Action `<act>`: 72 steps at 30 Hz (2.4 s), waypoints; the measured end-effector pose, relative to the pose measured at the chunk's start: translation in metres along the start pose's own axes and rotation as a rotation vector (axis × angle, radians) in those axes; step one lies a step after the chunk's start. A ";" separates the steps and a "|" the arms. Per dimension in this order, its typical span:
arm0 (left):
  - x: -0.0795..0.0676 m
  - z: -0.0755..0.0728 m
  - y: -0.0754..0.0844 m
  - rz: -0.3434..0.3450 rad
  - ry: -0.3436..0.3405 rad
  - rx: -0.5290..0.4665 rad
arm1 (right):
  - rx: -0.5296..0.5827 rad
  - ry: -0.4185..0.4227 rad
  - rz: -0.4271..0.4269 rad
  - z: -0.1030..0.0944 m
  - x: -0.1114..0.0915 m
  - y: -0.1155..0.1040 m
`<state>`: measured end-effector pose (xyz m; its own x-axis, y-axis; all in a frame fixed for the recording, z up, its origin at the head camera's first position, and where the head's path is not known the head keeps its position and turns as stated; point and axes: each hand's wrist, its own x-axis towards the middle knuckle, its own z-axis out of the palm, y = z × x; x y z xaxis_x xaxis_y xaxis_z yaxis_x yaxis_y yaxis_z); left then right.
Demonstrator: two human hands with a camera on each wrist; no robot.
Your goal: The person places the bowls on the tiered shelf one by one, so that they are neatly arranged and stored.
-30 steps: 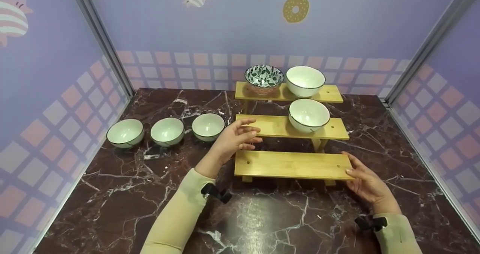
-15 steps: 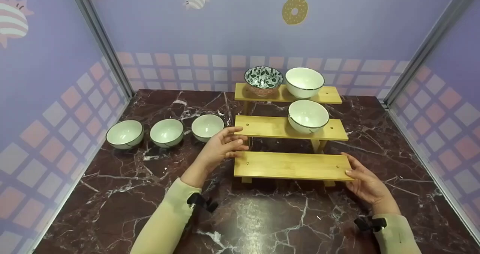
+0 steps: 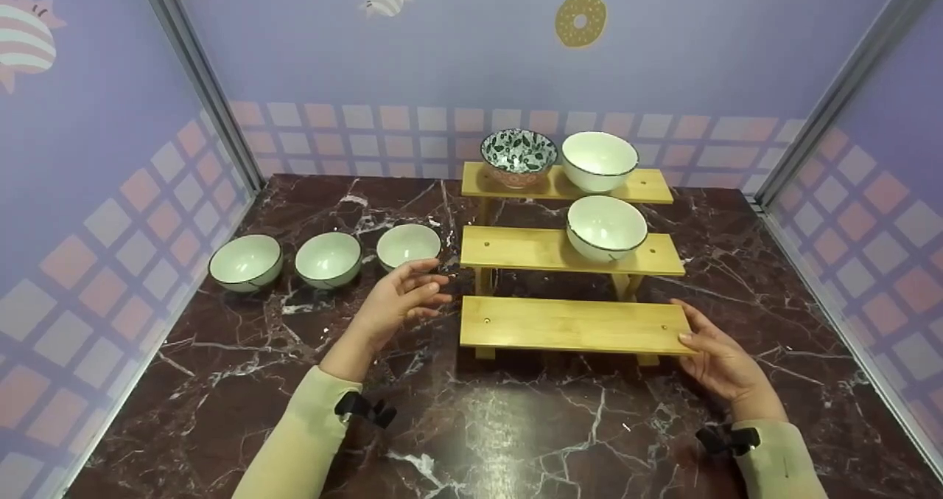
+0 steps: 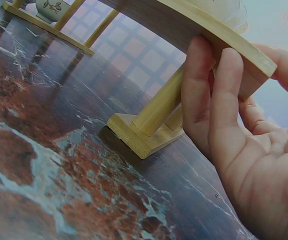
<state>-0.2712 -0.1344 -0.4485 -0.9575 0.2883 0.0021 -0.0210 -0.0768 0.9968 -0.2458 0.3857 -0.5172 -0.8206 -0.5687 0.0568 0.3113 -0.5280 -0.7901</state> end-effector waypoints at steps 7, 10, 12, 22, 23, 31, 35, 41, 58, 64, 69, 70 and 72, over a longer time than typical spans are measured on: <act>-0.012 -0.024 -0.007 -0.034 0.088 0.018 | 0.004 -0.006 0.004 0.000 0.000 0.000; -0.017 -0.034 -0.009 -0.046 0.133 -0.002 | -0.009 0.008 0.010 0.000 -0.001 0.000; -0.020 -0.041 -0.010 -0.048 0.167 -0.011 | -0.022 0.021 0.012 0.001 -0.001 0.000; -0.034 -0.075 -0.012 -0.063 0.303 -0.029 | 0.003 0.011 0.011 0.001 0.000 -0.001; -0.035 -0.079 -0.012 -0.064 0.316 -0.030 | 0.007 0.002 0.009 0.001 0.000 -0.001; -0.043 -0.104 -0.014 -0.053 0.437 -0.066 | 0.016 -0.038 -0.003 -0.001 0.000 -0.001; -0.048 -0.116 -0.015 -0.063 0.520 -0.091 | 0.016 -0.041 0.001 -0.001 0.000 -0.001; -0.053 -0.129 -0.018 -0.070 0.684 -0.054 | 0.015 -0.046 0.000 -0.002 0.000 -0.001; -0.055 -0.157 -0.022 -0.116 0.958 -0.073 | 0.015 -0.038 -0.001 -0.001 0.000 0.000; -0.045 -0.169 -0.016 -0.172 0.922 -0.162 | 0.019 -0.045 -0.004 -0.002 0.000 0.000; -0.040 -0.175 -0.010 -0.172 0.908 -0.252 | 0.013 -0.033 0.003 -0.002 0.000 0.000; -0.039 -0.175 -0.008 -0.162 0.905 -0.267 | 0.014 -0.032 0.002 -0.001 0.000 0.000; -0.038 -0.176 -0.007 -0.142 0.901 -0.291 | 0.014 -0.029 -0.002 -0.001 0.000 0.000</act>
<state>-0.2855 -0.3130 -0.4691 -0.7994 -0.5200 -0.3008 -0.1088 -0.3672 0.9238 -0.2464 0.3868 -0.5175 -0.8069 -0.5858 0.0759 0.3170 -0.5378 -0.7812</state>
